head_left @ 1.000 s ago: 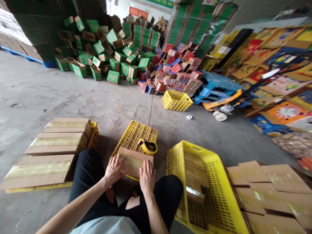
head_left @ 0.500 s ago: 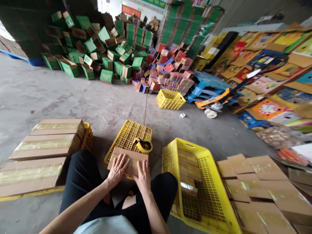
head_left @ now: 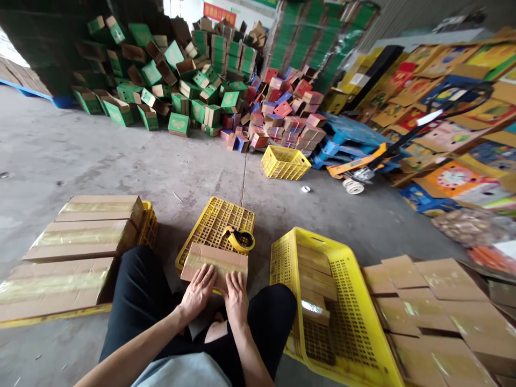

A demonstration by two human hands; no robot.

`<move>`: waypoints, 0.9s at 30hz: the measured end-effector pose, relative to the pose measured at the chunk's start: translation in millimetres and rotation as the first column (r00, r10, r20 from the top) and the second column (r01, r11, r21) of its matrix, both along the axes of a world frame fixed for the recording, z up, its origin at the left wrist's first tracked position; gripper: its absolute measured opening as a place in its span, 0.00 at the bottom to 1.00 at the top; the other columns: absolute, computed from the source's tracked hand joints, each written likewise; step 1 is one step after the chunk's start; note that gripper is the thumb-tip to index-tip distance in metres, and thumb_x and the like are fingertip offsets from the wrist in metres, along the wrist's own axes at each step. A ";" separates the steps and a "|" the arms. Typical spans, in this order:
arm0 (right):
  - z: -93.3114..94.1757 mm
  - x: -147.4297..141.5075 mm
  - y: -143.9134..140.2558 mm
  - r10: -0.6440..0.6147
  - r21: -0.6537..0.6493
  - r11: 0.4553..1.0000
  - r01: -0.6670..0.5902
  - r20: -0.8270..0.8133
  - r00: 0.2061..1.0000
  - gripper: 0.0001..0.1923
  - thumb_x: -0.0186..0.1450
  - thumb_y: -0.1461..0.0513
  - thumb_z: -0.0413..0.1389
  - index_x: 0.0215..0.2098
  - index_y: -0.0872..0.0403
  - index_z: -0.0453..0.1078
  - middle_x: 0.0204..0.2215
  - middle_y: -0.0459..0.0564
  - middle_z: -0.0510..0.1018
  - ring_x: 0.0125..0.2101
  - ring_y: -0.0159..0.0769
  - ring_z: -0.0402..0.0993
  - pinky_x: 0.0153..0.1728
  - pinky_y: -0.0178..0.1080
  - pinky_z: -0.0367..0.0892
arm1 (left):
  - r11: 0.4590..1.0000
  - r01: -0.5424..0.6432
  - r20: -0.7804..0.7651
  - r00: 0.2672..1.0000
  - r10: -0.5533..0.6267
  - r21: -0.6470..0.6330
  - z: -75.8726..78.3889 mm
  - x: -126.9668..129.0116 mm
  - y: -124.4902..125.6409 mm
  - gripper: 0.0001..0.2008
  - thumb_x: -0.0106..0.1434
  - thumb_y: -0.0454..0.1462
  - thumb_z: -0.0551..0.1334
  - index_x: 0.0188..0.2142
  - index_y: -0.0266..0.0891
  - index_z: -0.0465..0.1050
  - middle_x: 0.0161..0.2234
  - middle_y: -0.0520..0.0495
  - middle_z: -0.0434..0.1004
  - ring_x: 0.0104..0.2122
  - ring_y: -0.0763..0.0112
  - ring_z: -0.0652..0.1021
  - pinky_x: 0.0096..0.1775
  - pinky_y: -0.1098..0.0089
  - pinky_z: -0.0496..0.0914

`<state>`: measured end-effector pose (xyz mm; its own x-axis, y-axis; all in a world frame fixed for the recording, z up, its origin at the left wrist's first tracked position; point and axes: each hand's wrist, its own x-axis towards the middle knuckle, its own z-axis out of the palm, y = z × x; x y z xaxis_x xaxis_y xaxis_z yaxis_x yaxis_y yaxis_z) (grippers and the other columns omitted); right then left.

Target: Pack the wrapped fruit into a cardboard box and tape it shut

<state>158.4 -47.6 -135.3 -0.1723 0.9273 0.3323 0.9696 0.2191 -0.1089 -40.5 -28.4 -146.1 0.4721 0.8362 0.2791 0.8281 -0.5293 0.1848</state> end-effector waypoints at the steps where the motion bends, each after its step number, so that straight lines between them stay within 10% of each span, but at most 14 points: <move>1: 1.4 -0.8 -0.4 0.007 0.000 1.000 -0.007 -0.011 1.000 0.24 0.73 0.66 0.55 0.66 0.54 0.74 0.62 0.57 0.80 0.65 0.55 0.74 0.63 0.54 0.73 | 1.000 -0.006 0.007 1.000 0.006 -0.001 0.2 0.9 -0.8 0.30 0.70 0.28 0.55 0.70 0.36 0.67 0.73 0.35 0.64 0.72 0.45 0.64 0.68 0.47 0.65; 14: 13.6 -43.1 -1.4 0.048 0.028 0.999 -0.044 -0.166 0.985 0.25 0.80 0.60 0.48 0.72 0.57 0.65 0.64 0.63 0.76 0.64 0.50 0.73 0.63 0.51 0.74 | 0.993 -0.001 0.146 0.989 0.018 -0.118 27.3 -6.1 7.4 0.37 0.63 0.29 0.58 0.72 0.41 0.64 0.68 0.38 0.71 0.69 0.50 0.68 0.68 0.49 0.65; 27: 17.5 -54.3 3.5 -0.036 -0.026 0.999 0.033 -0.126 0.991 0.25 0.80 0.58 0.48 0.71 0.57 0.67 0.62 0.64 0.76 0.60 0.55 0.75 0.61 0.54 0.73 | 0.983 -0.178 0.119 0.976 0.183 -0.050 19.4 -69.9 -2.3 0.33 0.69 0.34 0.57 0.73 0.40 0.60 0.72 0.37 0.66 0.71 0.51 0.67 0.68 0.48 0.64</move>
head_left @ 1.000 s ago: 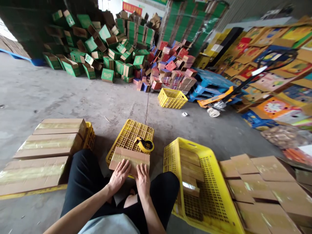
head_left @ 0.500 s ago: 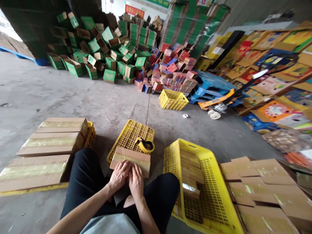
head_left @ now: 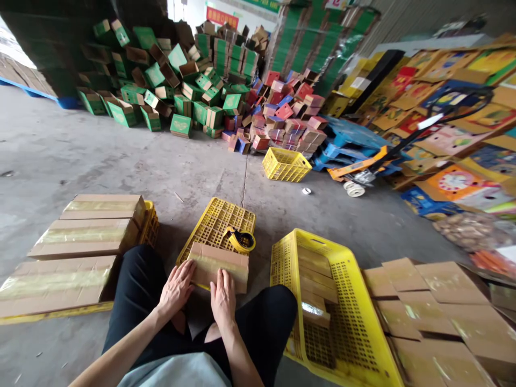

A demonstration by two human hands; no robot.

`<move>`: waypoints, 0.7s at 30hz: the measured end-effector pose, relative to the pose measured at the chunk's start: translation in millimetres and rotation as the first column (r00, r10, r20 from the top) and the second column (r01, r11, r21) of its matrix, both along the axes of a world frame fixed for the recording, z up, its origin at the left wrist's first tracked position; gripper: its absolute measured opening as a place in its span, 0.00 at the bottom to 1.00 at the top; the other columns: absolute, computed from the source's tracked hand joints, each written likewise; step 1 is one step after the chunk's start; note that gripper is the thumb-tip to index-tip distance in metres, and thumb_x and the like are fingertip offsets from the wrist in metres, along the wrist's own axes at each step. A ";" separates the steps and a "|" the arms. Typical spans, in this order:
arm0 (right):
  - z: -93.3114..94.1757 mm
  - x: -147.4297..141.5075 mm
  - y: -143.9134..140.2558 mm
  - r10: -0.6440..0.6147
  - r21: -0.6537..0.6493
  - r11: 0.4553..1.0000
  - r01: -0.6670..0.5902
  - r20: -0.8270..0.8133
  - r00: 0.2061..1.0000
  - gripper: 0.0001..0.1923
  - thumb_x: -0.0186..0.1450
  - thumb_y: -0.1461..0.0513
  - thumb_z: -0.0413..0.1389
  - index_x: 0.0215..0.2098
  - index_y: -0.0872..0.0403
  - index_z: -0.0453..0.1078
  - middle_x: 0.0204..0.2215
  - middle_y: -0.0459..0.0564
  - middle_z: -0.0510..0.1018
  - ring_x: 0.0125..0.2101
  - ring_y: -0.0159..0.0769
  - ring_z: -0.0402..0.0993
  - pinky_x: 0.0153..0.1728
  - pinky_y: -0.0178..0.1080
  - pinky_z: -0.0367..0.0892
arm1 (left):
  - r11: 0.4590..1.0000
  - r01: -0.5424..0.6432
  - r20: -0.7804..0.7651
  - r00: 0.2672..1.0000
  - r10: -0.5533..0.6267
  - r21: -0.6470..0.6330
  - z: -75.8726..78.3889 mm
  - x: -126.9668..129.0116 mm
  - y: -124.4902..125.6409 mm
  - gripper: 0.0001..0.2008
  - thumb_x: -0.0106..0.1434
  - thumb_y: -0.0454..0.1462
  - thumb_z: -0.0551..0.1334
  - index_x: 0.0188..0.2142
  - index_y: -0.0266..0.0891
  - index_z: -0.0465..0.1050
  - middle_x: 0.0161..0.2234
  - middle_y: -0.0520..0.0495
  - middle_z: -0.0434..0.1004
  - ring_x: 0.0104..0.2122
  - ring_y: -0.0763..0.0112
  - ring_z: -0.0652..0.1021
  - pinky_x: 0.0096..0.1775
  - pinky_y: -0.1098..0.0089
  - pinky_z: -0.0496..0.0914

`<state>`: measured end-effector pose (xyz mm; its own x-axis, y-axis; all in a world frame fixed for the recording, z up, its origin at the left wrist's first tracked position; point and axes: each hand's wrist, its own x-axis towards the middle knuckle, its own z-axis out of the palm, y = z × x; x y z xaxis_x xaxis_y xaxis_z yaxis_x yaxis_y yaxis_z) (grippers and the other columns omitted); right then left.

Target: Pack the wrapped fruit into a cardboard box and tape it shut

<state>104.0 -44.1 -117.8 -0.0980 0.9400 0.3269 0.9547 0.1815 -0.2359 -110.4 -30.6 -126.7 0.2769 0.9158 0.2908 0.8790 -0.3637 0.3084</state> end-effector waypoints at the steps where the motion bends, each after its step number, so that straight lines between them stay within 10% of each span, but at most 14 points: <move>1: 0.7 -0.8 0.2 -0.002 -0.005 1.000 0.002 -0.004 1.000 0.25 0.79 0.58 0.49 0.71 0.57 0.67 0.62 0.64 0.76 0.60 0.55 0.75 0.61 0.54 0.73 | 1.000 -0.010 0.002 1.000 0.010 0.007 -0.9 -0.7 0.8 0.32 0.69 0.34 0.57 0.73 0.40 0.61 0.71 0.37 0.67 0.70 0.50 0.68 0.68 0.48 0.65; 21: 24.2 -62.1 46.9 0.222 -0.081 0.969 -0.235 -0.147 0.964 0.24 0.72 0.72 0.46 0.61 0.58 0.73 0.52 0.60 0.79 0.51 0.47 0.76 0.57 0.48 0.75 | 0.998 -0.018 -0.028 0.999 0.019 0.059 -5.9 5.2 5.5 0.34 0.66 0.30 0.56 0.71 0.41 0.67 0.70 0.37 0.70 0.70 0.49 0.68 0.69 0.46 0.63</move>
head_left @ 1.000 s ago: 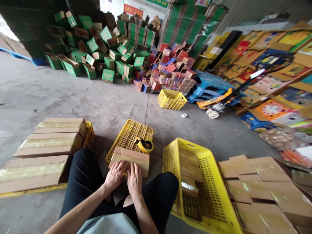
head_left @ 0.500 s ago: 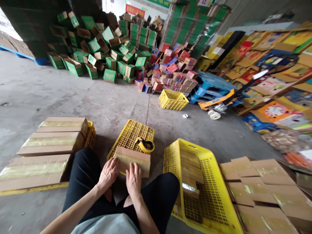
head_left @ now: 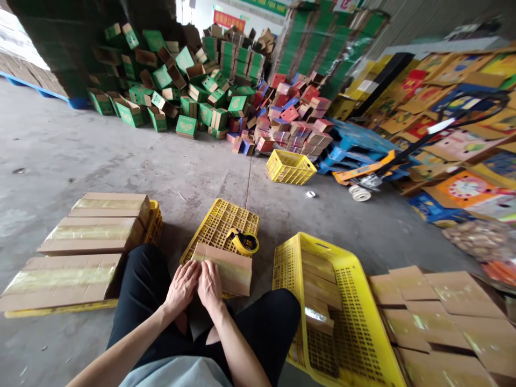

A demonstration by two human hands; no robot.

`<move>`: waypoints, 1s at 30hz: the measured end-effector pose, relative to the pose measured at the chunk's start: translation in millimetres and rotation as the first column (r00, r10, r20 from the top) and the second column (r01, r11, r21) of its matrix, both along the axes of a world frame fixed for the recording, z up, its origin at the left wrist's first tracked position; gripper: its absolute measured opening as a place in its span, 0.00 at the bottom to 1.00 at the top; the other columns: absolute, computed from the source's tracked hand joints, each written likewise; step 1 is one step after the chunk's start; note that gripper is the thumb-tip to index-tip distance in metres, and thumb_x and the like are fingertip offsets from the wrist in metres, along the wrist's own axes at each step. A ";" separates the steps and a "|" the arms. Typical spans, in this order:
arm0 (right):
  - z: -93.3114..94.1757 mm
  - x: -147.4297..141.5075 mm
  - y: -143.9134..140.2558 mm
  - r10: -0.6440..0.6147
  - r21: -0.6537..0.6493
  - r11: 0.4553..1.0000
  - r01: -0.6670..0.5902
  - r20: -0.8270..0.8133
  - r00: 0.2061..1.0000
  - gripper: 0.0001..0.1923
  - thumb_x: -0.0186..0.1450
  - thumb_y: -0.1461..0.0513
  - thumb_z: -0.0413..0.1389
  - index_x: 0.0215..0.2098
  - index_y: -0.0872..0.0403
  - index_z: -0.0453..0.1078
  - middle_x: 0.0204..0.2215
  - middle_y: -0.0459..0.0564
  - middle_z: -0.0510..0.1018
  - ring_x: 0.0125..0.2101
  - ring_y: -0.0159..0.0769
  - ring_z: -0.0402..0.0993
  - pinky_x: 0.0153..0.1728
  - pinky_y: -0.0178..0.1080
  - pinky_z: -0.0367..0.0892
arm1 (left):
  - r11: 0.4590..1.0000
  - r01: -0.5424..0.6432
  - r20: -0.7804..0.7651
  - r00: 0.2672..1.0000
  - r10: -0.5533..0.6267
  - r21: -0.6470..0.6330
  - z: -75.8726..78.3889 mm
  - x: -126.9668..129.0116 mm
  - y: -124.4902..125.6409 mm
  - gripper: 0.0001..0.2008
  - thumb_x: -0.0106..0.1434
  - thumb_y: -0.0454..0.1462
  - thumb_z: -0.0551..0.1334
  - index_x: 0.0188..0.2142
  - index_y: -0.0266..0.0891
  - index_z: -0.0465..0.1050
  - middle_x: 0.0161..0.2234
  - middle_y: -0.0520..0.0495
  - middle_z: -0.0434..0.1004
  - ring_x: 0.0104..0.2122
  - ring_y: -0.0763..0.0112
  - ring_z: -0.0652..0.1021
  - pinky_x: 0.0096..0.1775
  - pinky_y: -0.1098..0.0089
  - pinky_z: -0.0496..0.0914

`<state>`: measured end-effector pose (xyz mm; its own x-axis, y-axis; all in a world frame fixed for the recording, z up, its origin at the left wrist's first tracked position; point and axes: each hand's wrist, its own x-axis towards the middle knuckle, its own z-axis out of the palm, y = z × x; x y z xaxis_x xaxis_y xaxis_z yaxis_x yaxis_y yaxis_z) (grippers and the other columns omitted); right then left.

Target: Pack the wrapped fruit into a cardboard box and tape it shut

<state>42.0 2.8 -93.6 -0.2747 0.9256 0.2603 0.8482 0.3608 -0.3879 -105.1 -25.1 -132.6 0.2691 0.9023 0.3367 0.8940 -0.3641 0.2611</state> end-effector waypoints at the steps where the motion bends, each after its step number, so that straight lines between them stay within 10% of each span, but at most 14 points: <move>1: 0.8 -1.8 5.3 0.008 -0.010 1.000 -0.008 0.002 1.000 0.24 0.72 0.72 0.46 0.61 0.57 0.73 0.52 0.60 0.79 0.51 0.47 0.76 0.56 0.47 0.75 | 1.000 -0.001 -0.009 1.000 0.001 -0.009 0.7 -0.1 -0.8 0.35 0.64 0.29 0.56 0.71 0.41 0.67 0.70 0.38 0.69 0.71 0.49 0.67 0.70 0.46 0.62; 17: 3.6 -1.6 2.0 0.038 -0.043 0.998 -0.039 -0.016 0.999 0.30 0.71 0.72 0.48 0.68 0.51 0.70 0.59 0.57 0.78 0.55 0.48 0.74 0.57 0.48 0.74 | 1.000 -0.009 -0.068 0.998 0.008 -0.021 7.8 -1.9 -3.3 0.33 0.65 0.30 0.57 0.70 0.41 0.69 0.71 0.37 0.68 0.70 0.50 0.69 0.70 0.46 0.61; 23: -9.5 40.7 -35.4 0.033 0.039 0.999 -0.036 0.077 0.996 0.29 0.75 0.68 0.44 0.71 0.52 0.66 0.63 0.57 0.77 0.59 0.49 0.74 0.61 0.52 0.71 | 1.000 -0.016 -0.016 1.000 0.015 -0.025 19.2 -3.5 1.3 0.25 0.72 0.35 0.57 0.66 0.42 0.72 0.69 0.37 0.72 0.66 0.51 0.73 0.70 0.45 0.60; 30: -11.6 113.3 -29.0 -0.271 0.176 0.952 0.250 0.111 0.956 0.26 0.81 0.57 0.40 0.67 0.55 0.72 0.60 0.63 0.78 0.54 0.50 0.78 0.56 0.50 0.72 | 0.999 -0.031 0.049 0.998 0.032 -0.025 27.4 -0.3 9.2 0.26 0.74 0.48 0.61 0.66 0.40 0.72 0.63 0.35 0.76 0.61 0.48 0.75 0.68 0.42 0.61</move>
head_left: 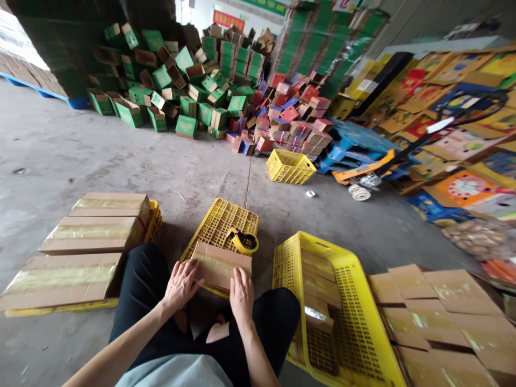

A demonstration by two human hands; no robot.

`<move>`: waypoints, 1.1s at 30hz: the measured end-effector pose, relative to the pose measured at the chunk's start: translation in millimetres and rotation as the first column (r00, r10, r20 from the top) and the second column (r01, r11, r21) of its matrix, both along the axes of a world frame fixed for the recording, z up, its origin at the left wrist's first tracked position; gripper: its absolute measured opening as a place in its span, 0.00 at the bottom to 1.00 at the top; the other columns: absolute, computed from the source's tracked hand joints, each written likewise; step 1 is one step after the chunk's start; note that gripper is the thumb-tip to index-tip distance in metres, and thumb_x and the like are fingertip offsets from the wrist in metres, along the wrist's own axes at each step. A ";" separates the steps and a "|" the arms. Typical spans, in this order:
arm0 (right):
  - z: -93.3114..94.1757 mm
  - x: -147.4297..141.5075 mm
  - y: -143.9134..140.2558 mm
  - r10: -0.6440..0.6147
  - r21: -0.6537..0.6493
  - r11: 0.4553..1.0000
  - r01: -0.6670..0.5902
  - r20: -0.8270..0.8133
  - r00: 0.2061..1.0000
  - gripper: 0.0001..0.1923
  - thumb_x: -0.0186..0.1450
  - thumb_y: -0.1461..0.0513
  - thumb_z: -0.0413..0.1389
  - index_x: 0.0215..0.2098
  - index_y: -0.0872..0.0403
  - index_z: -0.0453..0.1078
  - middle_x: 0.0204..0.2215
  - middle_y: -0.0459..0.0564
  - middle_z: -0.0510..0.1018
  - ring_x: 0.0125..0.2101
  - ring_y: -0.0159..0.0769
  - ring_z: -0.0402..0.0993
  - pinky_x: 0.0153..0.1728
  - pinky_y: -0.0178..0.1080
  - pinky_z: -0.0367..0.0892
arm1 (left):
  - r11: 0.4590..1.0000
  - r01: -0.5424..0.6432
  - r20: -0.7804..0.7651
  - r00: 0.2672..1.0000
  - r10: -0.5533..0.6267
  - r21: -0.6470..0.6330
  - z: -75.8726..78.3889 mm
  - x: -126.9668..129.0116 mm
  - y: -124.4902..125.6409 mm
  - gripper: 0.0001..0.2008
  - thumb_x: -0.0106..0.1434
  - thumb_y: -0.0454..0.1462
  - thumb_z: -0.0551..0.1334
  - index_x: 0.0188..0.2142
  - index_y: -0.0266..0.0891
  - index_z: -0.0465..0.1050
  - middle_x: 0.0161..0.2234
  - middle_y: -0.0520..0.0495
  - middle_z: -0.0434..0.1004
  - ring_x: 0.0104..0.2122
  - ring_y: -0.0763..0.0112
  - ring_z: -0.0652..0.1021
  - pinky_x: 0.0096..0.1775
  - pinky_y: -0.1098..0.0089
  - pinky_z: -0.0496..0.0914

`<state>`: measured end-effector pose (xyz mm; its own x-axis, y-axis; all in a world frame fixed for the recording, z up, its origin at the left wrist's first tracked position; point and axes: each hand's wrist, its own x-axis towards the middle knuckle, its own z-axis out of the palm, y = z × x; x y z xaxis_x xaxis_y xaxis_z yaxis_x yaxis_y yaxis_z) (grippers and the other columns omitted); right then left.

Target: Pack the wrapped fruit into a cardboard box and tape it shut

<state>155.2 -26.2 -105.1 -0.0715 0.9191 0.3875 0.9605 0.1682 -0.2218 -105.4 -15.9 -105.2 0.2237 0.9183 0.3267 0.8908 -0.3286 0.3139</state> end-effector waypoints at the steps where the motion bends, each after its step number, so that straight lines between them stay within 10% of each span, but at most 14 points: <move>1: -2.5 6.7 2.0 -0.018 0.030 0.999 0.018 -0.001 1.000 0.27 0.81 0.56 0.40 0.67 0.56 0.72 0.61 0.64 0.78 0.55 0.51 0.77 0.57 0.51 0.72 | 1.000 -0.004 -0.002 1.000 0.004 0.008 -1.0 1.0 1.6 0.25 0.74 0.48 0.61 0.66 0.41 0.73 0.62 0.35 0.77 0.60 0.48 0.76 0.68 0.41 0.62; 9: -16.6 2.2 -1.0 -0.053 0.052 0.997 0.054 -0.013 0.999 0.30 0.81 0.51 0.41 0.69 0.60 0.68 0.64 0.70 0.74 0.62 0.57 0.72 0.59 0.54 0.71 | 0.999 0.026 -0.039 0.999 -0.024 0.048 -12.8 33.0 8.0 0.31 0.70 0.47 0.65 0.66 0.33 0.72 0.69 0.26 0.67 0.71 0.38 0.64 0.66 0.43 0.64; 23: -8.1 -48.7 -3.7 -0.046 -0.134 0.990 0.047 0.016 0.999 0.25 0.78 0.57 0.48 0.71 0.50 0.69 0.69 0.66 0.70 0.64 0.63 0.69 0.63 0.64 0.64 | 0.992 0.109 -0.149 0.982 -0.117 -0.059 -22.6 63.5 3.8 0.52 0.58 0.54 0.74 0.77 0.48 0.56 0.78 0.29 0.48 0.74 0.24 0.53 0.67 0.32 0.55; 27: -11.1 -32.2 -5.4 0.006 -0.170 0.985 -0.011 -0.030 1.000 0.27 0.80 0.55 0.44 0.73 0.50 0.65 0.71 0.60 0.68 0.68 0.60 0.66 0.66 0.63 0.61 | 0.990 0.097 -0.167 0.979 -0.113 -0.101 -18.7 65.5 5.8 0.56 0.54 0.55 0.76 0.76 0.46 0.57 0.77 0.28 0.49 0.74 0.23 0.53 0.68 0.32 0.55; 33: -22.9 12.9 6.3 -0.234 -0.162 0.963 0.214 -0.121 0.965 0.41 0.79 0.43 0.34 0.75 0.60 0.60 0.73 0.67 0.64 0.71 0.64 0.61 0.66 0.62 0.64 | 0.986 0.109 -0.086 0.989 -0.120 -0.125 -11.8 57.3 13.0 0.45 0.60 0.48 0.73 0.74 0.48 0.63 0.76 0.34 0.57 0.74 0.32 0.57 0.69 0.38 0.57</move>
